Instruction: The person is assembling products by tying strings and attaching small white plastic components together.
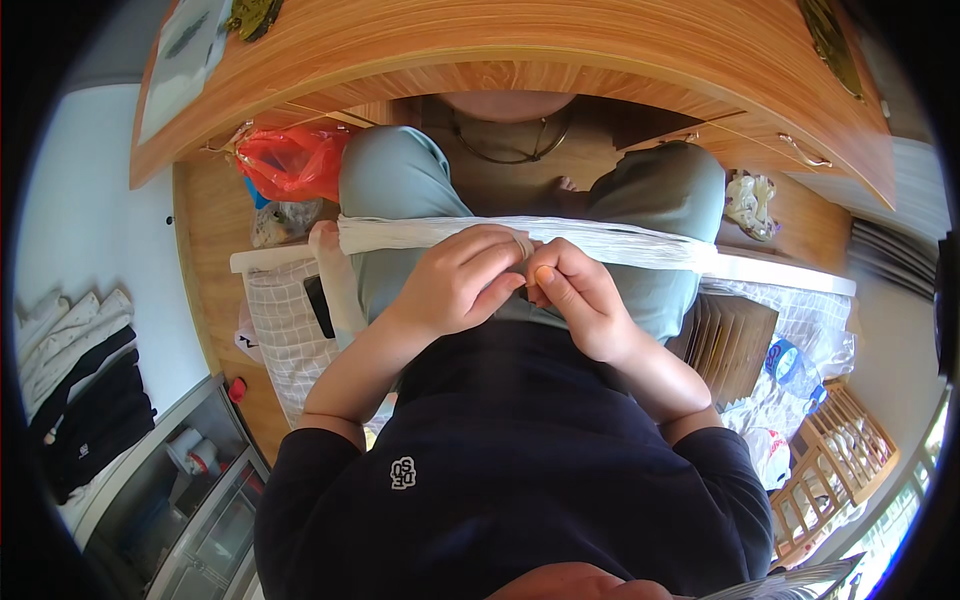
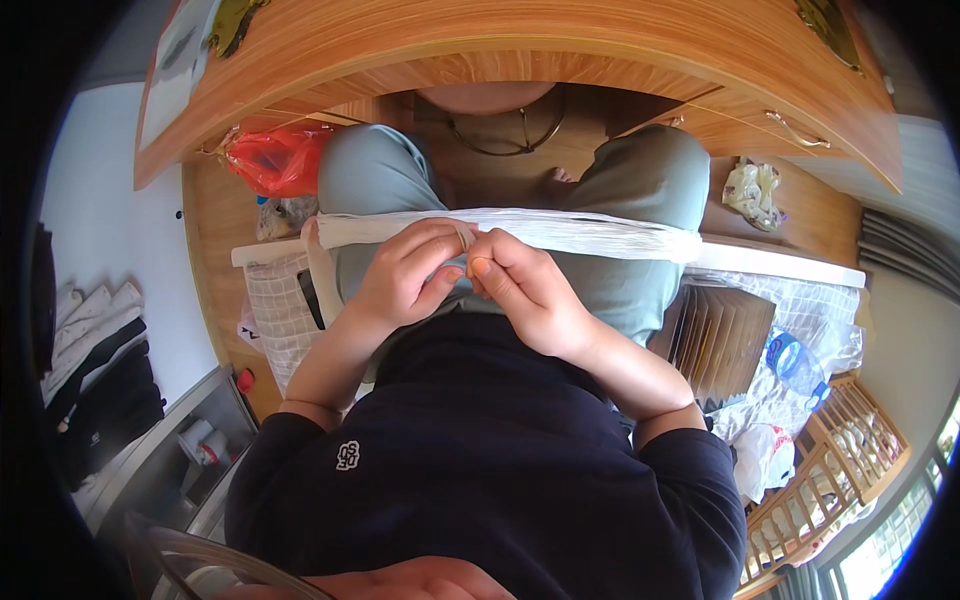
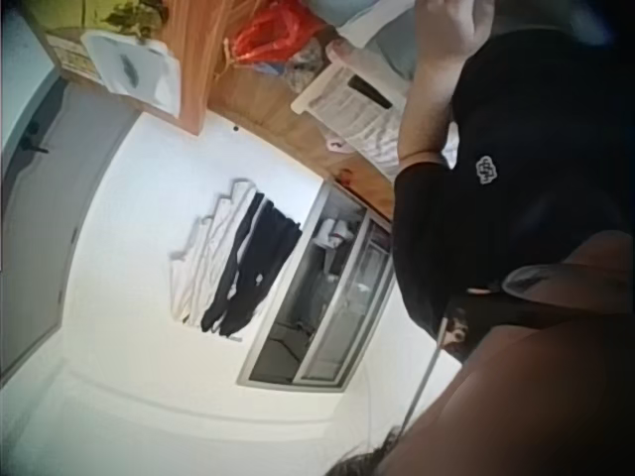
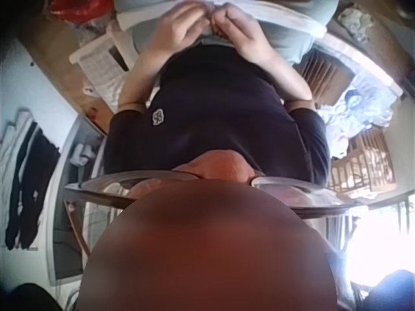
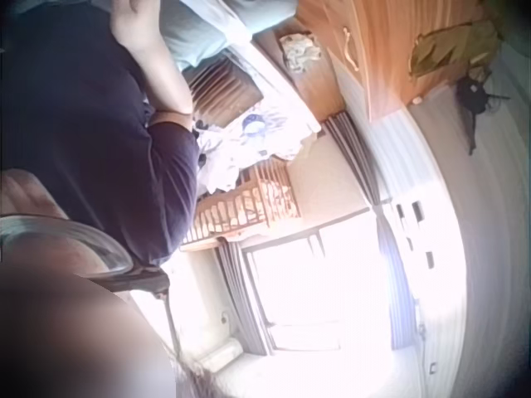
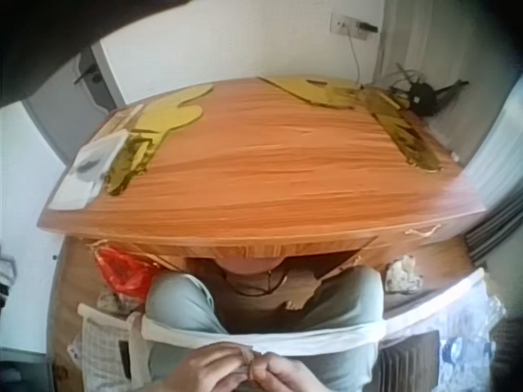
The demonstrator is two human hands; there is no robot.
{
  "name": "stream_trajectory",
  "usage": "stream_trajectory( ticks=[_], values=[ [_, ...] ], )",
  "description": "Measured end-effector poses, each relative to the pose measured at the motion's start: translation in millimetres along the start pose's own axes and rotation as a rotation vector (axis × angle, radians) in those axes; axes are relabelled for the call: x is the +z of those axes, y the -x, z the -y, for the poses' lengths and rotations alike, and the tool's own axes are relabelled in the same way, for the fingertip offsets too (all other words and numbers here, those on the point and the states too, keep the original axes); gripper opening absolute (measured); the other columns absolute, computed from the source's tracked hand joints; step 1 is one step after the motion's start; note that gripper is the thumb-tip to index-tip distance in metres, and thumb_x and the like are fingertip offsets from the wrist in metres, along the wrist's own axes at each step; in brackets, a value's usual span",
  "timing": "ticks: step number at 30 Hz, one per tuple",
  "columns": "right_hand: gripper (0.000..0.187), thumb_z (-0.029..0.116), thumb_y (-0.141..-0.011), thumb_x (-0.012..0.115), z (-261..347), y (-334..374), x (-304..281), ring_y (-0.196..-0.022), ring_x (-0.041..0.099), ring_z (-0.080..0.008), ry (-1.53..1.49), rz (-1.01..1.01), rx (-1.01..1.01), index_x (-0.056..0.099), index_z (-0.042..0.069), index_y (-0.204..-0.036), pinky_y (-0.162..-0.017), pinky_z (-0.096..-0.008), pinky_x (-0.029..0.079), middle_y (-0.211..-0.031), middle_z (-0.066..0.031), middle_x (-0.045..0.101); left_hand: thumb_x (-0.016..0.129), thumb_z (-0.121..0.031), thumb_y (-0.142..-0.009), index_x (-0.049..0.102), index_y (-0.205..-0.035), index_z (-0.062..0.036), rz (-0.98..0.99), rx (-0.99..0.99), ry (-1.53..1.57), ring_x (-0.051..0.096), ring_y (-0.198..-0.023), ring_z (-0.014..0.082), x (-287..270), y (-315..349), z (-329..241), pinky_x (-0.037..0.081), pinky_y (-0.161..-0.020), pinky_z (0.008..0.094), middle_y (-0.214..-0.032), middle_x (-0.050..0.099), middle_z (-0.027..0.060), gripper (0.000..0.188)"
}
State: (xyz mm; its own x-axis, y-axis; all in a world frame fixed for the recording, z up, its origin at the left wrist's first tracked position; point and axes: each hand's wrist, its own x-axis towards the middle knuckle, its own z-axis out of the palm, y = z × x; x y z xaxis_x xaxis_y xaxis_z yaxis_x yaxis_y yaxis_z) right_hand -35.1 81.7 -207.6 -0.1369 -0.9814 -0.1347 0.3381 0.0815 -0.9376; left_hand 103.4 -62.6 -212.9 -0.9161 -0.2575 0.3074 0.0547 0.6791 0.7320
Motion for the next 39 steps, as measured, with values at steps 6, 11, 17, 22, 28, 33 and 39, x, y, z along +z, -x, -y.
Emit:
stream_trajectory(
  ticks=[6, 11, 17, 22, 28, 33, 39],
  values=[
    [0.005, -0.002, -0.089, 0.056, -1.9, 0.1, 7.0, -0.076, 0.057, -0.0244, 0.589, -0.134, -0.292, 0.057, 0.0, -0.093, -0.07, -0.0327, 0.047, -0.083, -0.0104, 0.059, 0.058, -0.017, -0.091, 0.067, -0.105, 0.0036, -0.094, -0.081, 0.187, 0.067, -0.091, 0.0294, 7.6, 2.0, -7.2, 0.053, -0.082, 0.0362, -0.103, 0.068, 0.0164, 0.026],
    [0.018, -0.005, -0.074, 0.064, -18.1, -2.9, 9.6, -0.076, 0.058, -0.0333, 0.906, -0.18, -0.562, 0.059, 0.0, -0.09, -0.07, -0.0393, 0.048, -0.081, -0.013, 0.059, 0.066, -0.01, -0.086, 0.071, -0.097, 0.0024, -0.128, -0.242, 0.366, 0.069, -0.086, 0.0253, 10.0, -1.1, -15.5, 0.052, -0.079, 0.0324, -0.09, 0.072, 0.0145, 0.018],
    [0.011, 0.001, -0.074, 0.066, 1.4, -7.6, -18.4, -0.077, 0.059, -0.0304, 1.018, -0.021, -0.338, 0.061, 0.002, -0.084, -0.071, -0.0384, 0.048, -0.083, -0.0112, 0.062, 0.072, 0.0, -0.078, 0.07, -0.093, -0.001, -0.202, -0.18, 0.247, 0.07, -0.08, 0.0211, 11.5, -4.5, -9.1, 0.053, -0.076, 0.0302, -0.088, 0.073, 0.0116, 0.015],
    [0.013, 0.004, -0.081, 0.067, 23.3, -21.4, -40.1, -0.086, 0.062, -0.0258, 0.724, -0.154, -0.346, 0.068, 0.003, -0.094, -0.079, -0.0359, 0.047, -0.094, -0.0112, 0.069, 0.076, -0.006, -0.074, 0.073, -0.085, -0.0069, -0.303, -0.248, 0.286, 0.062, -0.061, 0.0197, 15.2, -5.3, -11.6, 0.046, -0.059, 0.0293, -0.074, 0.07, 0.0059, 0.011],
    [0.016, -0.004, -0.071, 0.065, 36.4, -36.8, -33.2, -0.083, 0.059, -0.0229, 0.52, 0.113, -0.331, 0.065, 0.004, -0.085, -0.08, -0.035, 0.045, -0.084, -0.0063, 0.064, 0.079, -0.011, -0.072, 0.071, -0.08, -0.0082, -0.115, -0.256, 0.206, 0.058, -0.059, 0.0236, 7.6, -1.9, -14.0, 0.044, -0.057, 0.0322, -0.067, 0.065, 0.0064, 0.011],
    [0.016, -0.004, -0.067, 0.065, 41.9, -43.3, -36.3, -0.079, 0.058, -0.023, 0.519, 0.26, -0.33, 0.062, 0.005, -0.08, -0.076, -0.0345, 0.044, -0.081, -0.0053, 0.063, 0.078, -0.012, -0.073, 0.071, -0.079, -0.0073, -0.001, -0.203, 0.323, 0.061, -0.062, 0.0247, 0.4, -2.2, -14.5, 0.045, -0.059, 0.0335, -0.068, 0.065, 0.0069, 0.01],
    [0.017, -0.004, -0.065, 0.063, 40.2, -48.3, -36.2, -0.074, 0.055, -0.0252, 0.483, 0.39, -0.335, 0.058, 0.005, -0.078, -0.072, -0.0349, 0.043, -0.078, -0.0047, 0.059, 0.076, -0.011, -0.075, 0.072, -0.081, -0.0076, 0.08, -0.224, 0.414, 0.062, -0.067, 0.0253, -0.1, 0.5, -13.7, 0.046, -0.061, 0.0332, -0.073, 0.067, 0.0074, 0.008]
  ],
)
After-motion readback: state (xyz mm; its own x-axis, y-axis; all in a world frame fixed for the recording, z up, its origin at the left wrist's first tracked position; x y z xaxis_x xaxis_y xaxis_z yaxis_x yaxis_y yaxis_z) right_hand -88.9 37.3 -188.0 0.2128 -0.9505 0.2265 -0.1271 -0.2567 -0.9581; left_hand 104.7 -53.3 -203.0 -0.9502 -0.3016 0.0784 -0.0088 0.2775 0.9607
